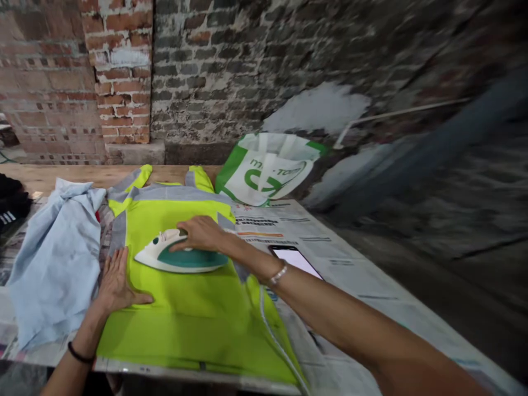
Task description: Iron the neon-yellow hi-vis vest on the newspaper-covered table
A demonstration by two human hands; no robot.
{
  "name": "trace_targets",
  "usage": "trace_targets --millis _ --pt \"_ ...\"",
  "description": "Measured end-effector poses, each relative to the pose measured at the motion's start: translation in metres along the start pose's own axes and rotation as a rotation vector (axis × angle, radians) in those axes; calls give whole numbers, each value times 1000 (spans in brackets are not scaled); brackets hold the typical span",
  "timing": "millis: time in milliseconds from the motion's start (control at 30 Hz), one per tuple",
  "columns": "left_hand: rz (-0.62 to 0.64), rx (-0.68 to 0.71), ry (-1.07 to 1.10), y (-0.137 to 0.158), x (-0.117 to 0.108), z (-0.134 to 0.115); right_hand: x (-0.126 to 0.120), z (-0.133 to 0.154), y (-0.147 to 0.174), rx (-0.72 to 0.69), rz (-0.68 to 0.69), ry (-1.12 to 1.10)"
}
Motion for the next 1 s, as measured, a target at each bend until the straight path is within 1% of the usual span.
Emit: trace_targets --millis 100,167,233,333,400,500,600,733,833,933,1000 --pt "-25 21 -8 -1 1 2 1 14 45 2 35 2" --pt "-42 33 -20 -1 1 3 0 19 61 8 43 2" --pt "-49 35 -31 -2 0 4 0 21 66 13 39 5" --pt "-27 34 -35 -2 0 4 0 16 56 25 11 11" --pt "-6 30 -36 -2 0 3 0 7 40 42 -16 15" --pt "9 26 -49 0 0 2 0 -14 6 86 -54 22" --pt "-4 57 -75 2 1 1 1 -45 -39 123 -94 24" --pt "-71 120 -117 4 4 -1 5 -93 -104 169 -147 17" --pt "-82 133 -132 5 5 -4 8 -123 -143 206 -157 3" --pt "-69 120 -140 4 4 -5 8 -139 -163 220 -172 -8" --pt "-63 129 -143 3 4 -6 6 -141 -165 225 -167 -17"
Point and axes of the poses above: each hand's wrist, its own y-axis away from the middle knuckle, its own x-axis out of the palm, z = x × y, the point moved 5 cm from there along -y, towards the middle knuckle, and after that the axes turned 4 degrees about x, right-handed, at the moved point
